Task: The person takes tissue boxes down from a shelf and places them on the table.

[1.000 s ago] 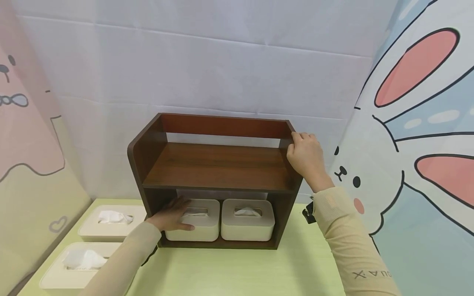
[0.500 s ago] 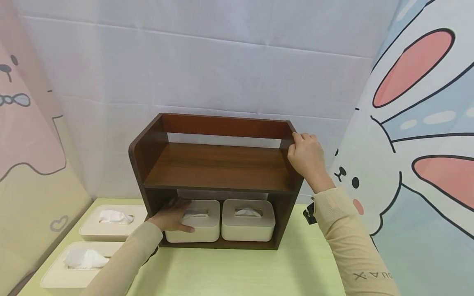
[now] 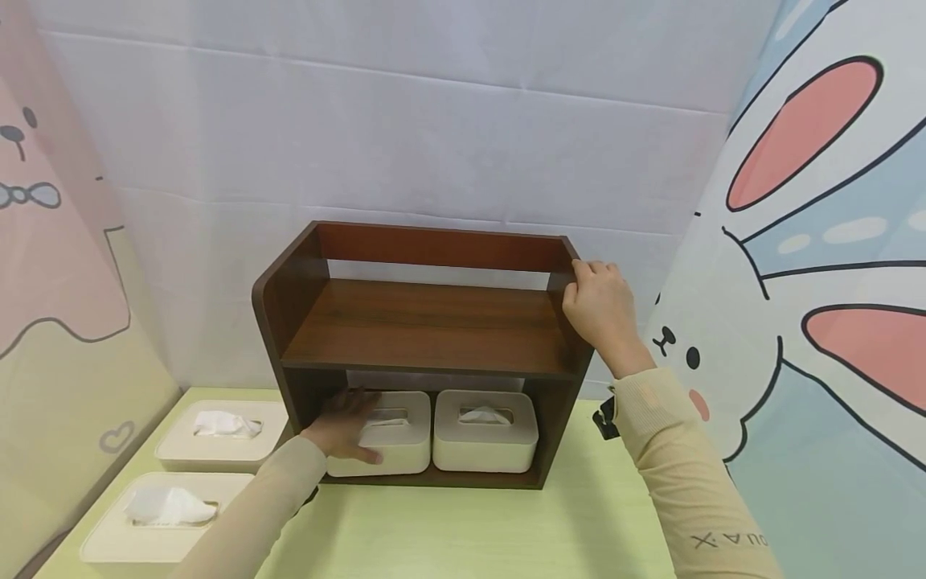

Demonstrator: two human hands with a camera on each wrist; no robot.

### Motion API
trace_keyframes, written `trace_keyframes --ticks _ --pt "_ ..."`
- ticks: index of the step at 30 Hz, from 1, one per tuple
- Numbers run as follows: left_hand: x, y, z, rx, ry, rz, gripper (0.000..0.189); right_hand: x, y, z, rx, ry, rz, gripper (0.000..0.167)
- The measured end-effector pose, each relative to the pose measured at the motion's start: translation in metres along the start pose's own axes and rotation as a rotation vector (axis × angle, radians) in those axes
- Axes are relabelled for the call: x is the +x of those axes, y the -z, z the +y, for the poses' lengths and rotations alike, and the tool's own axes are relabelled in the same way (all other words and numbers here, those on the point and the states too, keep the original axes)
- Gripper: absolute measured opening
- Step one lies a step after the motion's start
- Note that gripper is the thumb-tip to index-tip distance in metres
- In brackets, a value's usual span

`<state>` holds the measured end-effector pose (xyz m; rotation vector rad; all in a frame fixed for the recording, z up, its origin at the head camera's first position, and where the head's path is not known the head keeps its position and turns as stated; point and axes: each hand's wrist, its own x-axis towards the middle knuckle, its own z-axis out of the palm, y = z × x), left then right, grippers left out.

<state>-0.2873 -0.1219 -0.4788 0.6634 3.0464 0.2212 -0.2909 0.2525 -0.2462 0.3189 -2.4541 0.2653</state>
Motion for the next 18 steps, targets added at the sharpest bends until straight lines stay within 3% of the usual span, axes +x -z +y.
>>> trace_keyframes --ticks 10,18 --pt "0.0006 0.0047 0.0059 -0.007 -0.001 0.039 0.111 0.0006 0.0009 0.0 0.004 -0.007 -0.013 0.038" --pt "0.0008 0.004 0.0069 0.076 0.009 0.045 0.112 0.0009 0.0025 0.0001 0.012 -0.007 -0.011 0.038"
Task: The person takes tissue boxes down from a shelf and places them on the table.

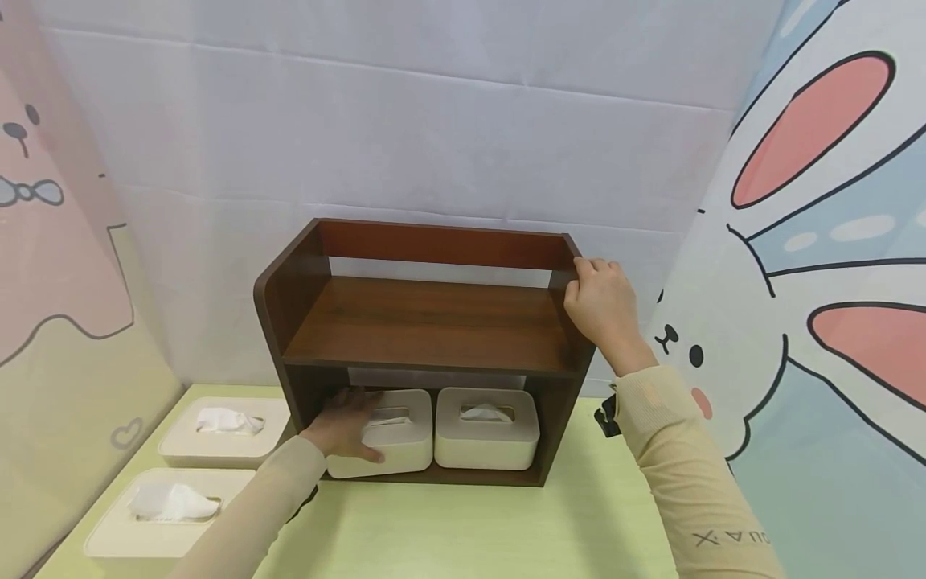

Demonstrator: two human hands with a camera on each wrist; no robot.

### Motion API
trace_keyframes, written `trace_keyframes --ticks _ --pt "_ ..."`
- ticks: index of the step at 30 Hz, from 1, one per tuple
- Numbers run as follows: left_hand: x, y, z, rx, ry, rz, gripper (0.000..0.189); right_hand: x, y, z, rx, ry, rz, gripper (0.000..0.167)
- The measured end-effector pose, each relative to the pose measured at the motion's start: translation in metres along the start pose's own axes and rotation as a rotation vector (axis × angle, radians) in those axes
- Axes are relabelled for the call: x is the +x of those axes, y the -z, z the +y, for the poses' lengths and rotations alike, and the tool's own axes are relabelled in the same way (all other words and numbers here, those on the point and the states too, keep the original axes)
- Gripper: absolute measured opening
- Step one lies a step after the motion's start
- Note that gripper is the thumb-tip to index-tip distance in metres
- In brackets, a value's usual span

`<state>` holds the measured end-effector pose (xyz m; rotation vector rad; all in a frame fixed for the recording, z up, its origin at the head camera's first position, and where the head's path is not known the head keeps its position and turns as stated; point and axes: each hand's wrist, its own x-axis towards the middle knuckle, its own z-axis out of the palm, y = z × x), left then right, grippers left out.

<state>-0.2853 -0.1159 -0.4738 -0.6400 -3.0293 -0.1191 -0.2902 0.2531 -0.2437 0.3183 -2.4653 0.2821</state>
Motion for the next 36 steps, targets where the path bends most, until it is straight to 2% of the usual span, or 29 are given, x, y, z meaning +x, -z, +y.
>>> trace_keyframes --ticks 4,19,26,36 --pt "-0.001 0.0 0.001 0.025 0.001 -0.007 0.111 0.0 0.0 0.0 -0.003 0.001 -0.003 0.038" --pt "-0.008 0.006 0.003 0.018 0.009 -0.008 0.109 0.002 -0.001 0.001 0.002 0.007 0.004 0.037" --pt "-0.012 0.01 0.005 0.01 0.03 -0.032 0.109 0.002 -0.002 0.001 -0.004 -0.001 0.002 0.038" --pt "-0.02 0.009 0.007 0.026 0.014 -0.01 0.108 0.002 -0.002 0.001 -0.012 -0.008 0.003 0.039"
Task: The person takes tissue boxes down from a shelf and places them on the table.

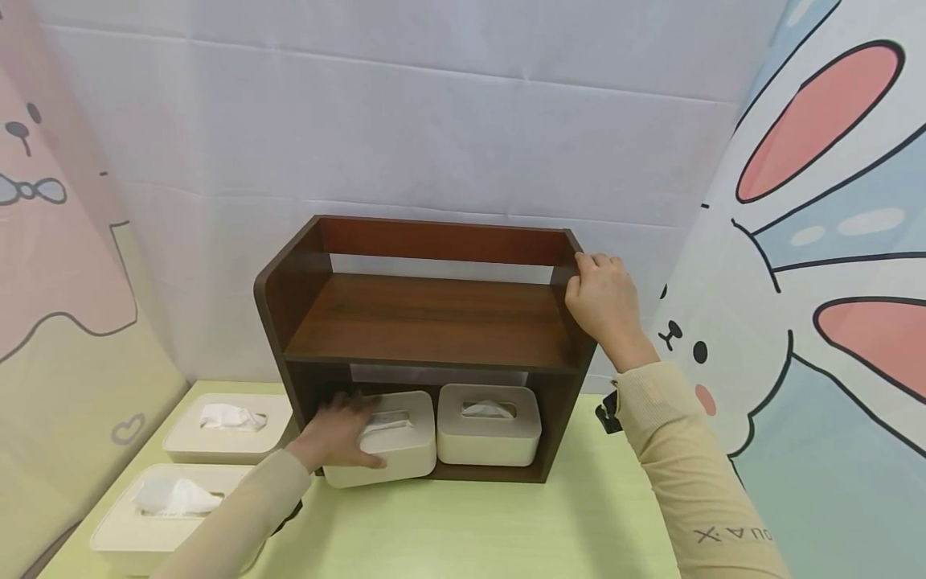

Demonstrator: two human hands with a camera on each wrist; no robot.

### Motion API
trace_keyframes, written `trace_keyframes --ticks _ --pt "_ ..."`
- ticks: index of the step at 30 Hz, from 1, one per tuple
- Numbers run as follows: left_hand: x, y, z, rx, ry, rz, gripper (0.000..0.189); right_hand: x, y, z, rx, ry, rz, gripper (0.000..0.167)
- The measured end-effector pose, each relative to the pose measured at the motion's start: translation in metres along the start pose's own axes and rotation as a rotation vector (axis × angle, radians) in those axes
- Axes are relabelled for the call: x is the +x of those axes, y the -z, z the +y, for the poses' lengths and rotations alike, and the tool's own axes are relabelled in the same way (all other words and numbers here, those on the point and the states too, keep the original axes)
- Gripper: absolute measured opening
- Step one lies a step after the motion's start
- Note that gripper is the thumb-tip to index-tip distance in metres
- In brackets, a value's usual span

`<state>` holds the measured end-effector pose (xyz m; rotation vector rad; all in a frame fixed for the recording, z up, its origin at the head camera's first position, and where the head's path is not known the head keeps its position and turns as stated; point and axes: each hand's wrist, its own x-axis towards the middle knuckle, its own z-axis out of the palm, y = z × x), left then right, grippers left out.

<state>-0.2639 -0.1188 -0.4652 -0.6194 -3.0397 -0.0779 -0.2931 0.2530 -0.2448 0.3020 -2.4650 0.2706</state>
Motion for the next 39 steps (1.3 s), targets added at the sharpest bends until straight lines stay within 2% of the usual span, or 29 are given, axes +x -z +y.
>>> trace_keyframes --ticks 10,18,22,30,39 --pt "-0.012 0.001 0.006 0.033 -0.017 0.032 0.106 0.0 0.0 0.0 0.003 -0.001 0.001 0.038" --pt "-0.023 0.0 0.011 0.136 -0.057 0.125 0.105 0.0 -0.001 0.002 0.009 -0.003 0.0 0.038" --pt "-0.029 0.002 0.013 0.167 -0.065 0.146 0.105 0.0 -0.002 0.002 0.01 0.0 0.001 0.038" --pt "-0.048 0.007 0.02 0.124 -0.115 0.137 0.103 0.001 -0.002 0.001 0.01 0.006 -0.006 0.04" --pt "-0.068 0.003 0.02 0.108 -0.166 0.162 0.1 0.0 -0.001 0.001 0.023 0.025 0.019 0.039"
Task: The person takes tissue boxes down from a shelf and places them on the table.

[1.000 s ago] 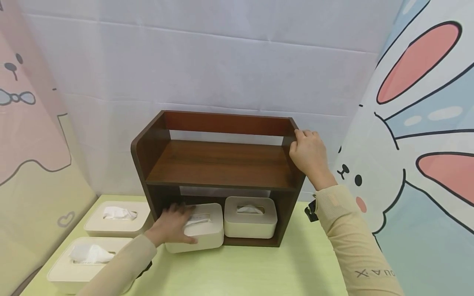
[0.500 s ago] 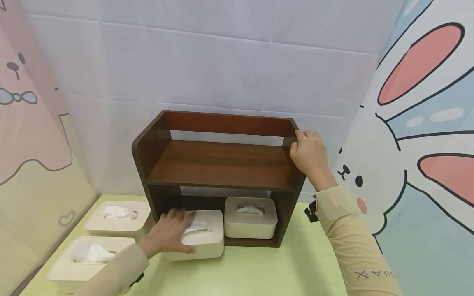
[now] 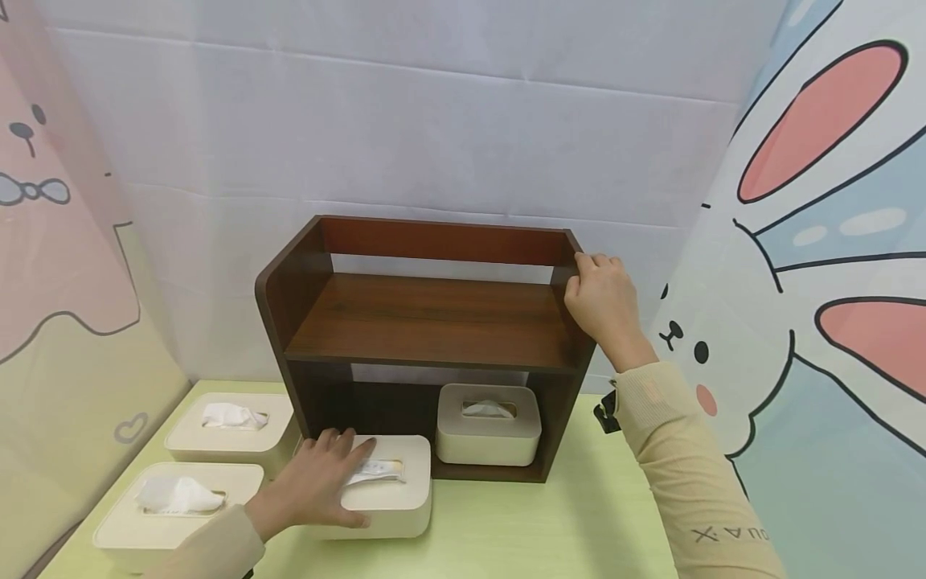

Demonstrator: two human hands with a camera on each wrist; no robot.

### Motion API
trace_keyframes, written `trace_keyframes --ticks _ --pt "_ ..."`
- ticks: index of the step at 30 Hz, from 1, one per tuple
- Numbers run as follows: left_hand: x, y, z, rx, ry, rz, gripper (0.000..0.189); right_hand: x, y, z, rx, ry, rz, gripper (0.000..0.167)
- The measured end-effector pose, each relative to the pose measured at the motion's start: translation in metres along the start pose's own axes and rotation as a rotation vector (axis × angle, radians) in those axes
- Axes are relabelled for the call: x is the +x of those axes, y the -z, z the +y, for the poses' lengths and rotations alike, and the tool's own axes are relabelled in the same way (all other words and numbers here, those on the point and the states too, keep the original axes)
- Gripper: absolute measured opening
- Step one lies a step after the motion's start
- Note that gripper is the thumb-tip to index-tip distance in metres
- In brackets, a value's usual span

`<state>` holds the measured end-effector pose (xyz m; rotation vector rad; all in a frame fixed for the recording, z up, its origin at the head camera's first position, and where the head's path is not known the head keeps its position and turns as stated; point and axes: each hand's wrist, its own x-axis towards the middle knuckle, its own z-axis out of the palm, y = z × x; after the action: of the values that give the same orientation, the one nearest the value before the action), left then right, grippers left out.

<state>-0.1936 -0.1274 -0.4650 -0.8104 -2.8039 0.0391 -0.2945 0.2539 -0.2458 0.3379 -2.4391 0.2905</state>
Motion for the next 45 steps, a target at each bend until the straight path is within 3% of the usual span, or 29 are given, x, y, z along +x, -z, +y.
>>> trace_keyframes --ticks 20,28,36,45 --pt "-0.036 -0.017 -0.003 0.042 -0.046 0.061 0.1 0.0 0.001 0.001 -0.008 -0.012 -0.02 0.039" --pt "-0.045 -0.021 -0.005 0.032 -0.038 0.051 0.1 0.0 0.001 0.001 -0.01 -0.014 -0.026 0.039" --pt "-0.05 -0.023 -0.005 0.061 -0.057 0.114 0.102 0.001 0.0 0.001 -0.009 -0.007 -0.014 0.039" --pt "-0.056 -0.018 -0.007 0.086 -0.046 0.06 0.103 0.0 -0.001 0.001 -0.007 -0.004 -0.014 0.039"
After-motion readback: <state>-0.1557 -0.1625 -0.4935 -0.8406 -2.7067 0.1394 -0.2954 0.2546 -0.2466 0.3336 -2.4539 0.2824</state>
